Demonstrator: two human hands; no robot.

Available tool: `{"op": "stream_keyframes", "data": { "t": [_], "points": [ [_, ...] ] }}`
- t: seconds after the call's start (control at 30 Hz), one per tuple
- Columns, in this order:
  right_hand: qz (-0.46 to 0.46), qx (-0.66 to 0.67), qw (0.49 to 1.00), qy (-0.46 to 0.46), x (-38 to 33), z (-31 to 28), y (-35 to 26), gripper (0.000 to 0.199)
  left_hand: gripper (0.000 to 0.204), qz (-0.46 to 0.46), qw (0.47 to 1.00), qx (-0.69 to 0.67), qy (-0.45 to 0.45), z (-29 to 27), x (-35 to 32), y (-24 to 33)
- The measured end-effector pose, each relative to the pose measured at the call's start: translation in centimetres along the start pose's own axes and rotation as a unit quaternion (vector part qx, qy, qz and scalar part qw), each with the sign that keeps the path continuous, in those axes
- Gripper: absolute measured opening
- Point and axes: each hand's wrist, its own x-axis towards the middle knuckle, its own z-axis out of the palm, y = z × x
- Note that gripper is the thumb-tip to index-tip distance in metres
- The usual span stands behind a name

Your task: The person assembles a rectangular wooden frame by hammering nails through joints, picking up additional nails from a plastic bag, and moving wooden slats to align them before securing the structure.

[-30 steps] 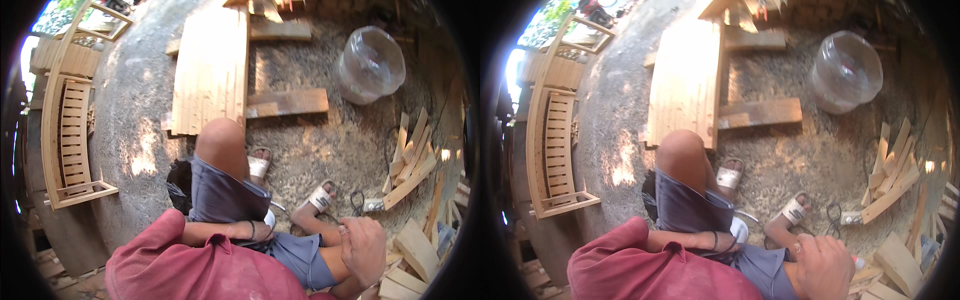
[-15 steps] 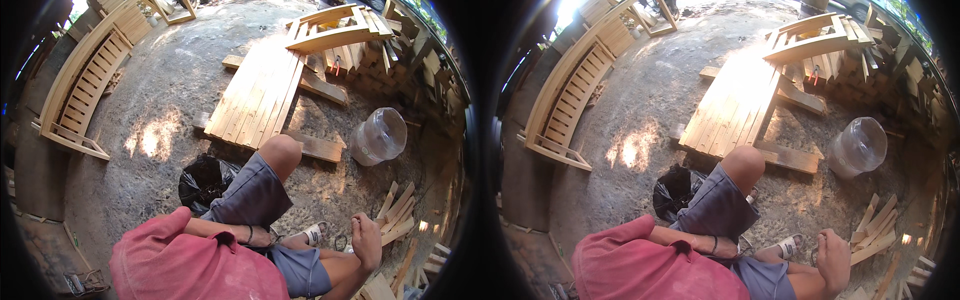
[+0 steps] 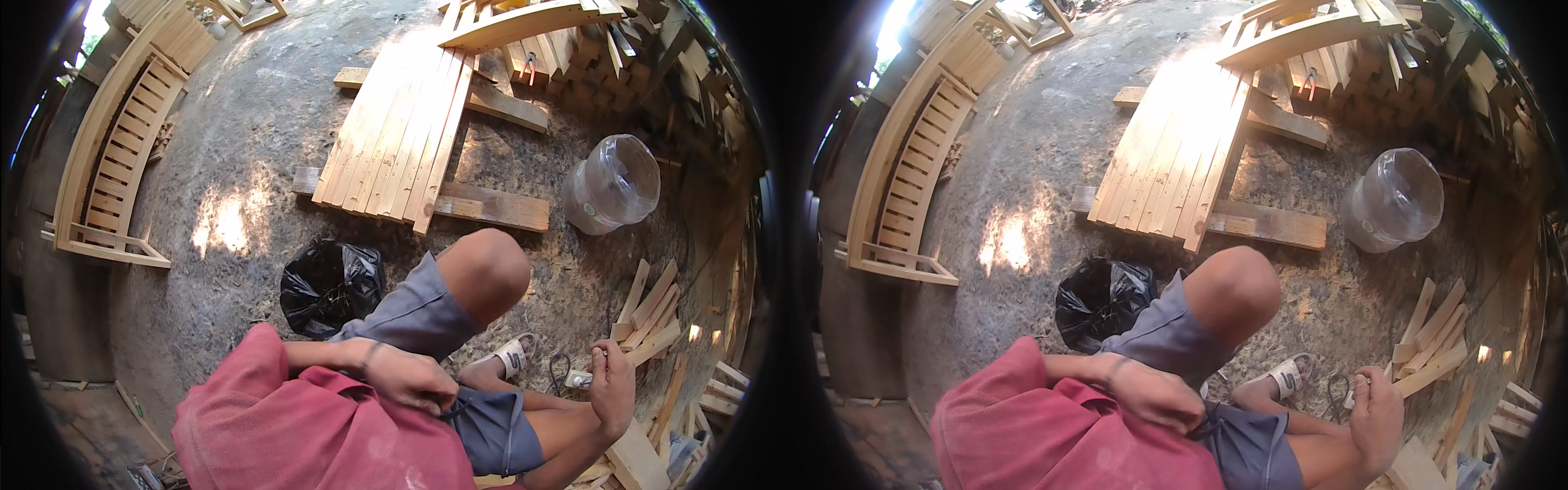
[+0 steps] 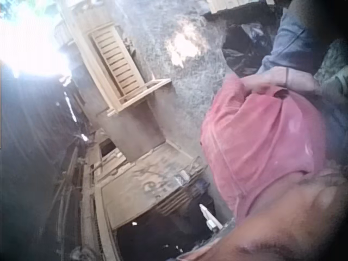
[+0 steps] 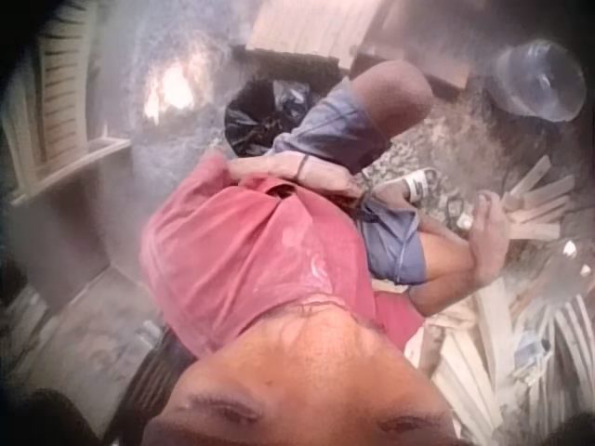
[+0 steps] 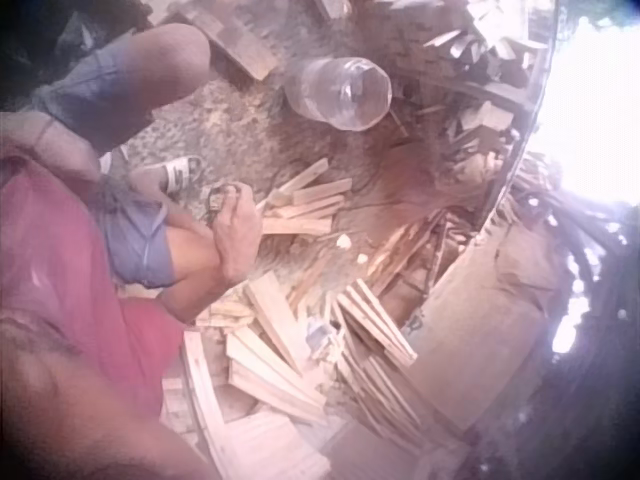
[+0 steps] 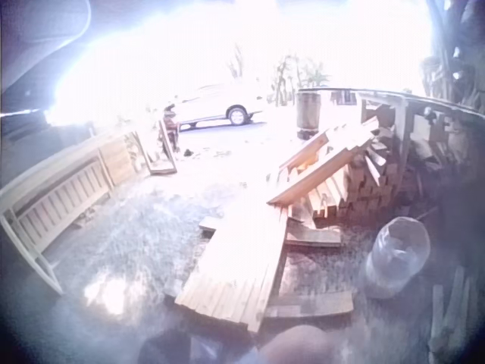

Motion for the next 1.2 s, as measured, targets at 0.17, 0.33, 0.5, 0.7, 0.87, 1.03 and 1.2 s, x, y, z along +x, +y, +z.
{"op": "stream_keyframes", "data": {
  "t": [0.17,0.33,0.5,0.7,0.87,1.03,1.2],
  "points": [
    [-0.019,-0.081,0.996,0.020,-0.3,0.4,0.7,0.015,0.021,0.074,0.819,-0.311,0.476,-9.0,-5.3,-1.2],
    [-0.031,-0.059,0.997,-0.030,1.3,0.8,0.6,0.015,0.049,-0.233,0.479,-0.505,0.679,-13.4,-7.8,-29.1],
    [-0.050,-0.040,0.998,-0.011,4.0,0.7,0.3,0.014,0.102,-0.116,0.403,-0.553,0.720,-14.0,-6.3,-40.9],
    [-0.013,-0.050,0.998,-0.020,2.9,0.4,1.1,0.015,0.078,-0.016,0.370,-0.596,0.713,-14.5,-4.7,-40.2],
    [-0.021,-0.049,0.999,-0.002,2.0,0.4,1.6,0.015,0.061,0.050,0.376,-0.598,0.706,-14.2,-3.3,-39.7],
    [0.006,-0.044,0.999,-0.015,2.3,-0.1,1.0,0.015,0.062,0.040,0.451,-0.604,0.656,-10.5,-0.9,-38.1],
    [0.027,-0.065,0.997,-0.022,2.5,0.0,0.9,0.014,0.063,-0.031,0.447,-0.632,0.633,-6.5,-3.1,-34.0]
  ]
}}
